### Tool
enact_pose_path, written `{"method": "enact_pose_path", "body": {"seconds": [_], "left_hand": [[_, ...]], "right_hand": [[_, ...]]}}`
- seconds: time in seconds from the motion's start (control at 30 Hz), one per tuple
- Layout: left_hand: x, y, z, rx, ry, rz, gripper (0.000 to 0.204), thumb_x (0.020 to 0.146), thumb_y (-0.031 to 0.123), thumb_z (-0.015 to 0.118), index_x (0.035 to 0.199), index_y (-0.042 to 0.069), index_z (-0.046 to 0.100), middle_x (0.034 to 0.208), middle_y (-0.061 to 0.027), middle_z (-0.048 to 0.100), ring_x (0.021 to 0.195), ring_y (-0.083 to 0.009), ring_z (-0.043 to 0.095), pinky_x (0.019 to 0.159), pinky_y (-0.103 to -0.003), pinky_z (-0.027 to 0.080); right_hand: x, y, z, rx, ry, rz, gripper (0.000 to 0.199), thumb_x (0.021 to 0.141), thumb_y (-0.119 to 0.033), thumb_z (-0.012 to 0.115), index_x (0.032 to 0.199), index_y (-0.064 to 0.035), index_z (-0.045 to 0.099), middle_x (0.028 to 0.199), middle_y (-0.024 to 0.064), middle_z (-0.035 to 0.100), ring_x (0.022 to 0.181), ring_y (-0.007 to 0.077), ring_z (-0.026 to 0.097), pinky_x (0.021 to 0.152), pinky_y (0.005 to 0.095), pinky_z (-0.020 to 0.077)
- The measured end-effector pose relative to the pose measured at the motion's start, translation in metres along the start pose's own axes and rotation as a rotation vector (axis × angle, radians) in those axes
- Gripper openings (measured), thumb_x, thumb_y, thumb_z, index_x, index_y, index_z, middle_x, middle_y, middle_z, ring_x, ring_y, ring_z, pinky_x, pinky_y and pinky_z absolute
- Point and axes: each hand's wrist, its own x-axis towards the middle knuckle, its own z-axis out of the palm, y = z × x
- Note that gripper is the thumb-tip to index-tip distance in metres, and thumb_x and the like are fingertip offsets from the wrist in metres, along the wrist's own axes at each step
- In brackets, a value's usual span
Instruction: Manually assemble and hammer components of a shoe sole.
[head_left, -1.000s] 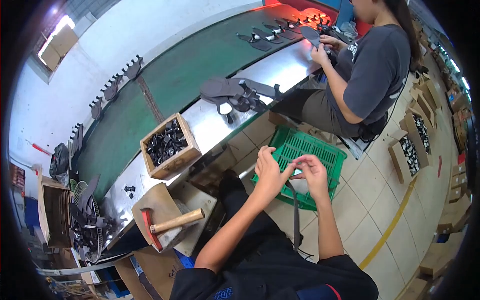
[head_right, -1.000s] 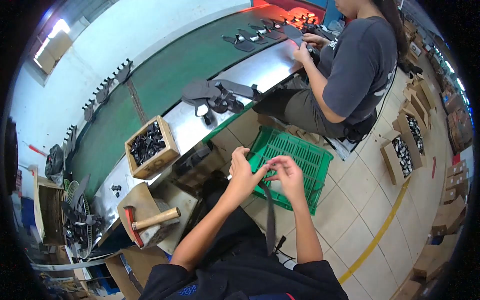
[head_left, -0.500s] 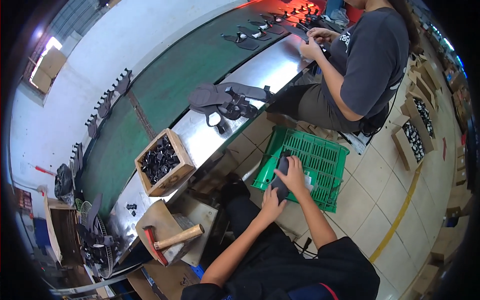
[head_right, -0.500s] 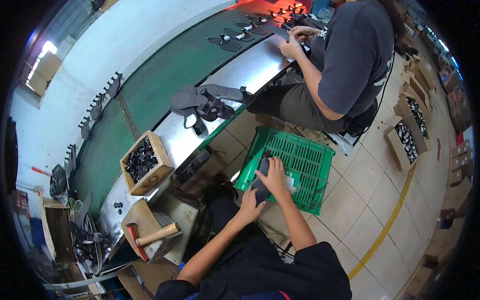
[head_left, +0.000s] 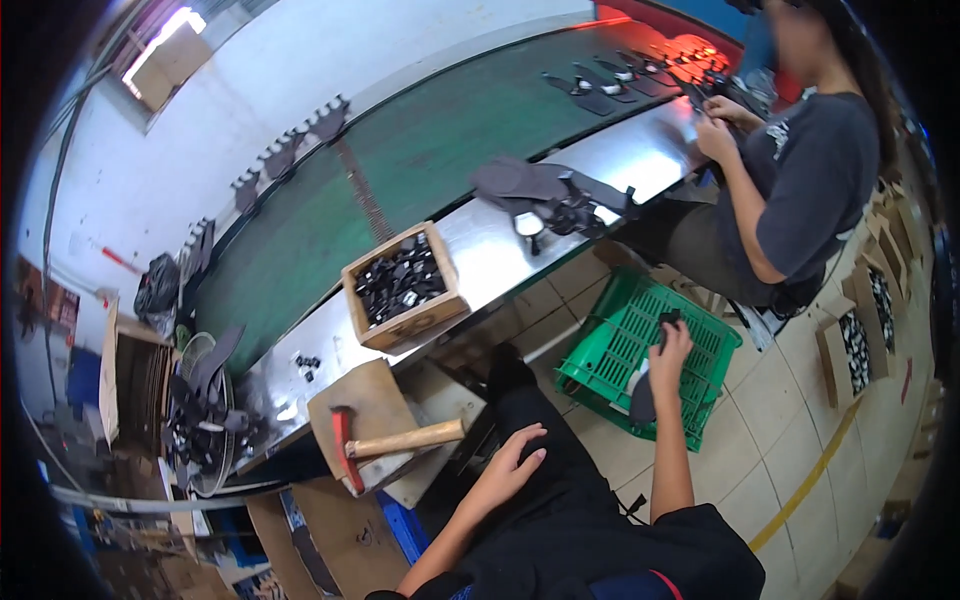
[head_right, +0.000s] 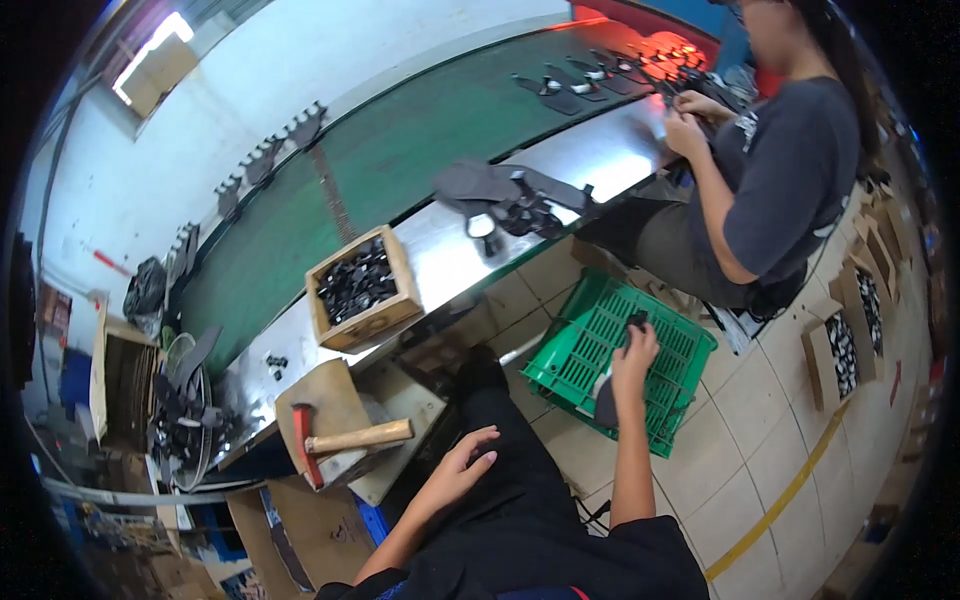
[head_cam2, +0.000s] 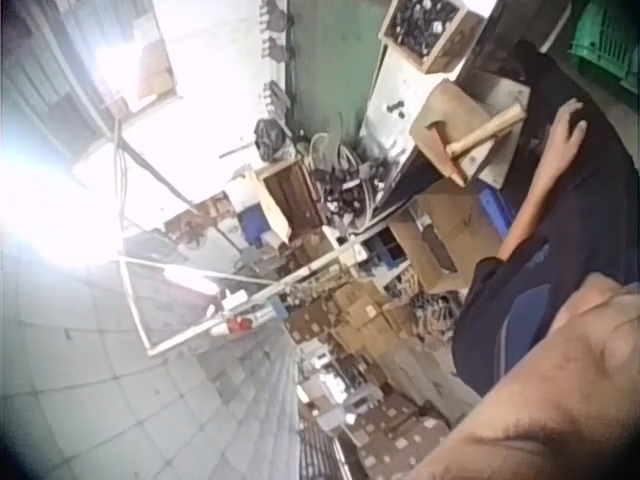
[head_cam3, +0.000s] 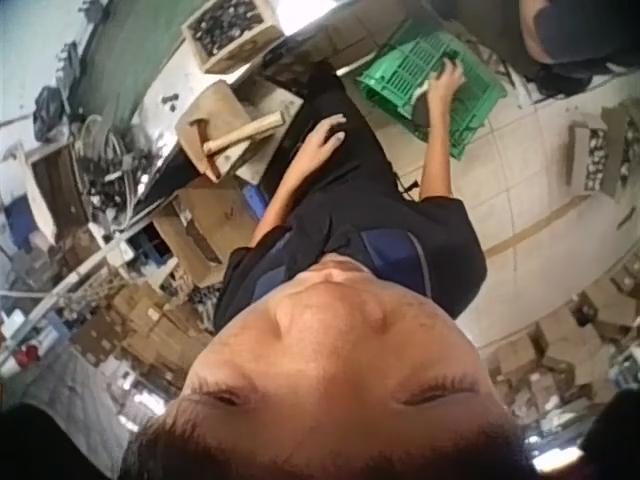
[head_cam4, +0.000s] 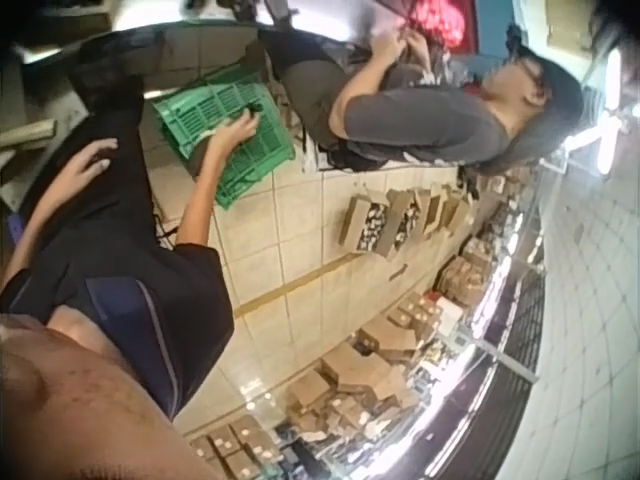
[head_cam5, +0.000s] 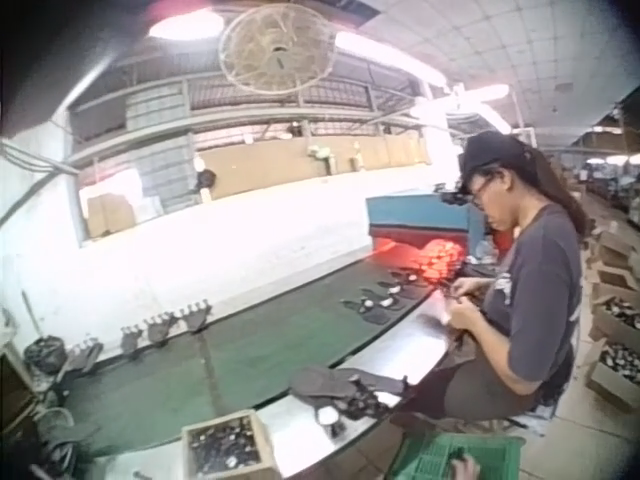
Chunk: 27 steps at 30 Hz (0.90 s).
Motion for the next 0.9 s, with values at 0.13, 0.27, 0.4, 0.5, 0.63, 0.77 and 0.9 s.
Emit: {"method": "enact_pose_path", "body": {"seconds": [0.13,0.27,0.4,0.5,0.63,0.77,0.9], "left_hand": [[-0.030,0.014,-0.020,-0.361,-0.075,0.006,0.042,0.100,0.016,0.056,0.139,0.002,0.050,0.148,-0.0169,0.048,0.135,-0.0281,0.048,0.112,-0.040,0.038],[-0.115,0.025,-0.080,-0.771,-0.036,0.272,0.047,0.093,0.033,0.063,0.116,-0.008,0.065,0.125,-0.0327,0.061,0.112,-0.0441,0.063,0.102,-0.047,0.048],[-0.179,-0.039,-0.142,-1.055,0.917,0.720,0.020,0.101,0.027,0.053,0.103,0.008,0.058,0.079,-0.0031,0.052,0.073,-0.0142,0.052,0.067,-0.028,0.041],[-0.216,-0.156,-0.168,-0.868,1.440,0.146,0.033,0.100,0.033,0.051,0.116,0.006,0.061,0.102,-0.0054,0.065,0.088,-0.0138,0.059,0.076,-0.027,0.047],[-0.138,-0.237,-0.145,-0.859,1.271,-0.085,0.055,0.103,0.049,0.043,0.130,0.004,0.058,0.127,-0.0078,0.063,0.113,-0.0209,0.059,0.094,-0.037,0.047],[-0.116,-0.242,-0.140,-0.877,1.186,0.069,0.050,0.102,0.040,0.050,0.132,0.000,0.056,0.127,-0.0101,0.062,0.116,-0.0221,0.058,0.098,-0.036,0.046],[-0.142,-0.245,-0.152,-0.766,1.052,0.008,0.049,0.102,0.038,0.051,0.132,0.000,0.056,0.127,-0.0101,0.063,0.115,-0.0217,0.058,0.099,-0.037,0.046]], "right_hand": [[-0.002,0.021,0.015,-0.351,-0.223,0.140,0.047,0.084,-0.006,0.062,0.131,-0.0043,0.053,0.147,0.0219,0.040,0.128,0.0450,0.040,0.107,0.0482,0.0369],[-0.007,-0.036,0.000,-0.278,0.009,-0.164,0.036,0.091,-0.014,0.061,0.126,-0.0028,0.058,0.138,0.0199,0.052,0.123,0.0382,0.050,0.102,0.0442,0.0427],[-0.034,-0.157,0.033,0.804,-0.718,0.005,0.030,0.099,-0.026,0.061,0.109,0.0020,0.066,0.100,0.0139,0.070,0.093,0.0220,0.066,0.088,0.0356,0.0503],[-0.069,-0.239,0.110,0.747,-1.179,0.072,0.050,0.100,-0.040,0.056,0.109,0.0089,0.064,0.101,0.0165,0.070,0.095,0.0262,0.065,0.087,0.0367,0.0493],[-0.115,-0.276,0.183,0.710,-1.284,0.104,0.055,0.100,-0.040,0.056,0.130,0.0065,0.057,0.118,0.0154,0.068,0.103,0.0233,0.064,0.093,0.0332,0.0482],[-0.124,-0.275,0.155,0.403,-1.293,0.022,0.073,0.091,-0.054,0.065,0.126,0.0084,0.052,0.112,0.0234,0.066,0.101,0.0279,0.064,0.088,0.0391,0.0506],[-0.162,-0.261,0.108,0.690,-1.183,0.136,0.070,0.095,-0.052,0.062,0.137,0.0016,0.045,0.128,0.0211,0.059,0.114,0.0272,0.058,0.094,0.0370,0.0481]]}}
